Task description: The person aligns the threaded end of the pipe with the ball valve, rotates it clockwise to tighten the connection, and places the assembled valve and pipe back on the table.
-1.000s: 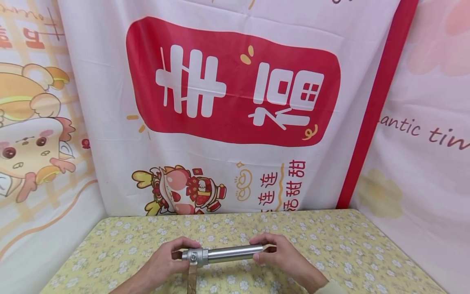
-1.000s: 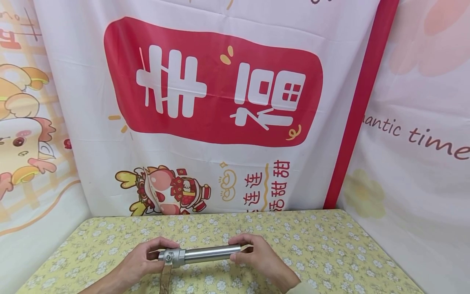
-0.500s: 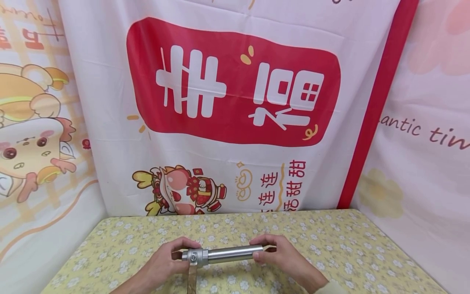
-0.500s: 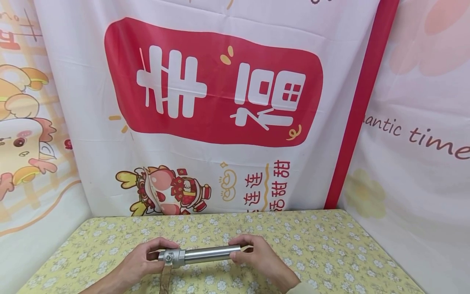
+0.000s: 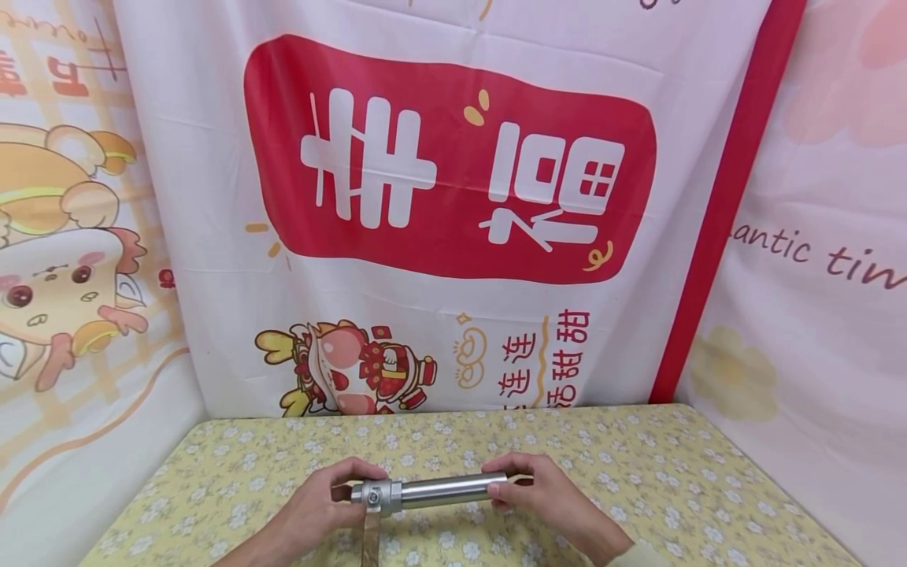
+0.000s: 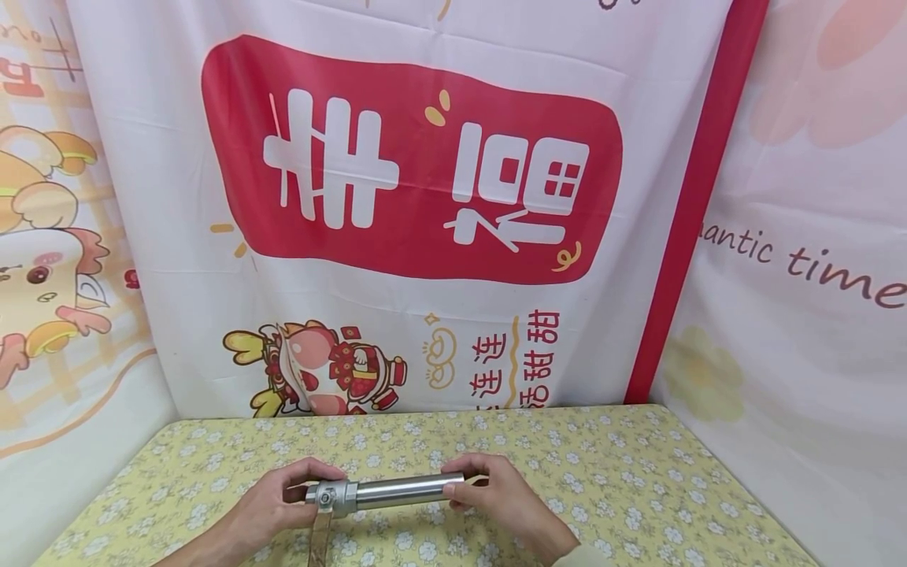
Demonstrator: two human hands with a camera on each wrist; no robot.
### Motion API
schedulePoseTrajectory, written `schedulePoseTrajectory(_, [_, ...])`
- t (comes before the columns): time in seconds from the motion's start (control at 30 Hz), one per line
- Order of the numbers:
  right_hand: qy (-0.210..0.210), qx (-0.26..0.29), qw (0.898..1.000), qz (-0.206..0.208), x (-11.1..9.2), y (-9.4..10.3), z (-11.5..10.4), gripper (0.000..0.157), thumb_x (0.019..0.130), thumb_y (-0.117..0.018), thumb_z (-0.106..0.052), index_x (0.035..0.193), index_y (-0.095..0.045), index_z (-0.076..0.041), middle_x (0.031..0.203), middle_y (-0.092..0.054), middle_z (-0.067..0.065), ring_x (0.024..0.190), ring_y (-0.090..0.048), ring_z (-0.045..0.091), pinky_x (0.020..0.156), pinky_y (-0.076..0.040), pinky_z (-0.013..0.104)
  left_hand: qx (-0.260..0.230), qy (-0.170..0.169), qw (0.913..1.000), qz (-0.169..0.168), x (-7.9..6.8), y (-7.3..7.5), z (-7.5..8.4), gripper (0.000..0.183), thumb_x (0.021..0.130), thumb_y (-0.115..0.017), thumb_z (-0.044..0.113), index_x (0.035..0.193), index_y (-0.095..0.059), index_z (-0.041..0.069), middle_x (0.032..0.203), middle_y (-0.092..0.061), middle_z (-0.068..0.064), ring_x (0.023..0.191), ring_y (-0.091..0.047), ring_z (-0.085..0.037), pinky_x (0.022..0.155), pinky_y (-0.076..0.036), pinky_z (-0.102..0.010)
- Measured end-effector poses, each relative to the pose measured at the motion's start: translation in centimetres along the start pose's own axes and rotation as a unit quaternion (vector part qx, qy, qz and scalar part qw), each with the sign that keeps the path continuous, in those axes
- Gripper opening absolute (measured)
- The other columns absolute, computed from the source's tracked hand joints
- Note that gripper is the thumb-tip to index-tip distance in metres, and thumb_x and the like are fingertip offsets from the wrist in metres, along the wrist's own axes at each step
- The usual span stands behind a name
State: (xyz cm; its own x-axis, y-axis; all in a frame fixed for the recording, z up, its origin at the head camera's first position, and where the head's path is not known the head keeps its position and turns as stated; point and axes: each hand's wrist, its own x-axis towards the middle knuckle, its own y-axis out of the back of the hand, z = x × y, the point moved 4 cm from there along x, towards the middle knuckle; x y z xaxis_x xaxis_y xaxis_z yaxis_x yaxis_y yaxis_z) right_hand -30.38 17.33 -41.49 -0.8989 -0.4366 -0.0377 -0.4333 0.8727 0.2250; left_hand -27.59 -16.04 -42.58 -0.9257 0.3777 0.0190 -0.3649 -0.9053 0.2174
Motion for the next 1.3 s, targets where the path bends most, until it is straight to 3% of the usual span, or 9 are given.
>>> schedulePoseTrajectory(0.53, [-0.001, -0.008, 1.000, 0.013, -0.03, 0.00, -0.23, 0.032, 0.104, -0.075, -0.017, 0.130, -0.073, 0.002, 0.099, -0.077, 0.006, 0.089, -0.069, 0.015, 0.085, -0.062, 0.037, -0.006, 0.009, 0.9999, 0.003, 0.10, 0.06, 0.00, 0.039, 0.097, -0.073, 0.007, 0.136, -0.068, 0.002, 0.135, -0.068, -0.013, 0.110, -0.069, -0.025, 0.087, -0.063, -0.041])
schedulePoseTrajectory(0.83, [0.001, 0.006, 1.000, -0.003, -0.13, 0.07, -0.35, 0.041, 0.097, -0.082, -0.008, 0.133, -0.068, 0.003, 0.124, -0.072, 0.012, 0.096, -0.071, 0.019, 0.089, -0.062, 0.040, -0.001, 0.009, 1.0000, 0.002, -0.08, 0.09, 0.09, 0.039, 0.097, -0.073, 0.006, 0.135, -0.068, 0.002, 0.131, -0.069, -0.011, 0.109, -0.070, -0.025, 0.087, -0.063, -0.041])
schedulePoseTrajectory(1.0, [0.018, 0.011, 1.000, -0.017, -0.16, 0.03, -0.36, 0.042, 0.096, -0.082, -0.006, 0.134, -0.066, 0.005, 0.119, -0.073, 0.010, 0.096, -0.070, 0.019, 0.087, -0.061, 0.036, 0.004, 0.005, 1.0000, -0.001, 0.00, 0.14, -0.14, 0.039, 0.098, -0.072, 0.006, 0.136, -0.067, 0.002, 0.132, -0.069, -0.011, 0.109, -0.070, -0.026, 0.087, -0.063, -0.041])
schedulePoseTrajectory(1.3, [0.014, 0.001, 1.000, -0.011, -0.16, 0.16, -0.07, 0.040, 0.097, -0.081, -0.010, 0.133, -0.069, 0.003, 0.121, -0.072, 0.013, 0.097, -0.070, 0.020, 0.090, -0.062, 0.039, 0.007, 0.003, 1.0000, 0.001, 0.00, 0.12, -0.28, 0.039, 0.098, -0.072, 0.006, 0.136, -0.067, 0.002, 0.133, -0.068, -0.012, 0.109, -0.070, -0.026, 0.087, -0.063, -0.041])
